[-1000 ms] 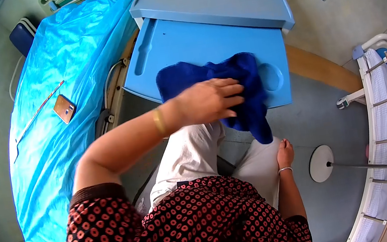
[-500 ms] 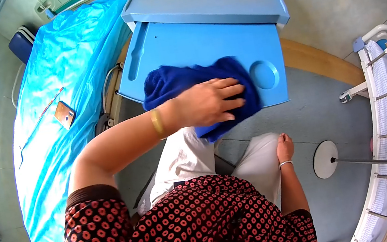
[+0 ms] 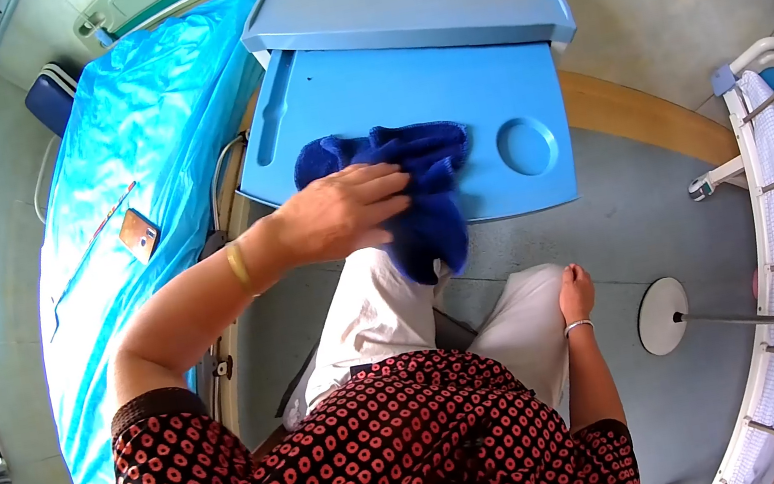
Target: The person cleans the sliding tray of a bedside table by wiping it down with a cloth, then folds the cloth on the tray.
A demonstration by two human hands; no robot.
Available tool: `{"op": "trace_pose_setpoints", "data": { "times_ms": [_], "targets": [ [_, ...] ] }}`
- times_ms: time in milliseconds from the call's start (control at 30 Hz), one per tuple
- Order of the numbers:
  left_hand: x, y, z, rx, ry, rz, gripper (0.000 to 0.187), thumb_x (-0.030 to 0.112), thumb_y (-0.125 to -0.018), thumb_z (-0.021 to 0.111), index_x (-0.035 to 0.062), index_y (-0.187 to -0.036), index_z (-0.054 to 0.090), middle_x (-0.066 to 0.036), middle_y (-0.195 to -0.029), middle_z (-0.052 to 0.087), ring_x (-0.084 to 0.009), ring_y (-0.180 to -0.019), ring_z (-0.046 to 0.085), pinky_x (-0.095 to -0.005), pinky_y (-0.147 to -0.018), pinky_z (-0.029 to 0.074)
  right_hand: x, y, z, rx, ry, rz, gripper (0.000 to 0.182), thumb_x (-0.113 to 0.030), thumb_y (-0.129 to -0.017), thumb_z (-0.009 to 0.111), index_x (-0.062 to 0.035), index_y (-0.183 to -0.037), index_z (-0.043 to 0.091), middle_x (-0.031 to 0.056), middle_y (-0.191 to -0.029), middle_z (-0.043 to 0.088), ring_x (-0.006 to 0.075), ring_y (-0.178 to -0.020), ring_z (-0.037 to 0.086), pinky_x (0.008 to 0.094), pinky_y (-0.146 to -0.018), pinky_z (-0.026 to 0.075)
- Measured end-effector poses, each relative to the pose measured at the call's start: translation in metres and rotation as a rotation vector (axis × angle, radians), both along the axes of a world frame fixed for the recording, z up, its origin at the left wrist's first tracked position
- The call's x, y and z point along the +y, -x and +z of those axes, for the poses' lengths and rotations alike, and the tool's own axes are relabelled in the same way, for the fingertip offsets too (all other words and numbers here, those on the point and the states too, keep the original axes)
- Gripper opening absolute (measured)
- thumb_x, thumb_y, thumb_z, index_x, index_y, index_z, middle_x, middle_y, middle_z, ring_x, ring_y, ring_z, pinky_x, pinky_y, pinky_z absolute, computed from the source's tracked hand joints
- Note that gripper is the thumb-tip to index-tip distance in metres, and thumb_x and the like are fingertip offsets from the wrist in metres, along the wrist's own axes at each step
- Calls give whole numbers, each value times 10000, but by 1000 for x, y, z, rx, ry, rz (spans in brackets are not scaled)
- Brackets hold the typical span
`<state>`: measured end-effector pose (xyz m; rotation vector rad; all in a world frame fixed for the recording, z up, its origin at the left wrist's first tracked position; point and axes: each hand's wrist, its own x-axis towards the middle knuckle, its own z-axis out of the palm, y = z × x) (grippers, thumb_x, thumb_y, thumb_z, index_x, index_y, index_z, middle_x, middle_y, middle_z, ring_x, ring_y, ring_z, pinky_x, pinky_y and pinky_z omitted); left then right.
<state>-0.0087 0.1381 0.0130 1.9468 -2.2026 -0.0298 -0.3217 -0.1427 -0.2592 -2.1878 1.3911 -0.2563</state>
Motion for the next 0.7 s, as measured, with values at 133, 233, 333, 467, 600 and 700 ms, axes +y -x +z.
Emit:
{"op": "trace_pose_setpoints", "data": {
  "times_ms": [133,233,333,467,600,700],
  "targets": [
    [-54,21,-11,68,59,-134,441,281,-784,629,6,-1121,559,-192,-1262,476,-354,-1189,447,-424,-983,393,0,0,2,-5,29,-5,392,-316,-886,435,-23,-1063,625,192,-1077,615,363,-1002,564,414,-875,434],
    [-78,34,-18,71,142,-115,446,264,-769,648,24,-1134,557,-184,-1256,485,-340,-1194,448,-415,-994,385,0,7,-2,-2,14,-15,395,-315,-882,441,-17,-1065,625,195,-1083,615,363,-1002,564,413,-874,434],
    [-65,33,-22,65,154,-127,438,227,-745,670,-2,-1104,567,-190,-1233,510,-340,-1178,472,-418,-983,397,-1,15,-4,6,17,-20,386,-316,-884,429,-42,-1076,621,174,-1103,598,350,-1005,561,415,-859,441],
    [-12,0,-9,27,182,-202,315,150,-712,691,-49,-944,614,-224,-1111,579,-360,-1046,571,-422,-876,482,1,15,-5,-38,14,-39,384,-316,-887,434,-41,-1080,619,172,-1112,594,346,-1015,559,413,-865,440],
    [47,-47,9,-88,97,-46,154,92,-663,697,-7,-753,623,-154,-940,611,-310,-906,608,-383,-789,517,0,10,-4,-25,-6,-52,386,-320,-887,436,-42,-1085,617,166,-1121,592,340,-1025,558,408,-873,440],
    [84,-74,38,142,82,304,63,61,-790,610,5,-819,614,-125,-895,628,-271,-877,608,-337,-793,500,-1,9,-5,-6,-9,-50,384,-319,-886,440,-42,-1088,616,159,-1124,592,335,-1027,559,405,-875,442]
  ]
}}
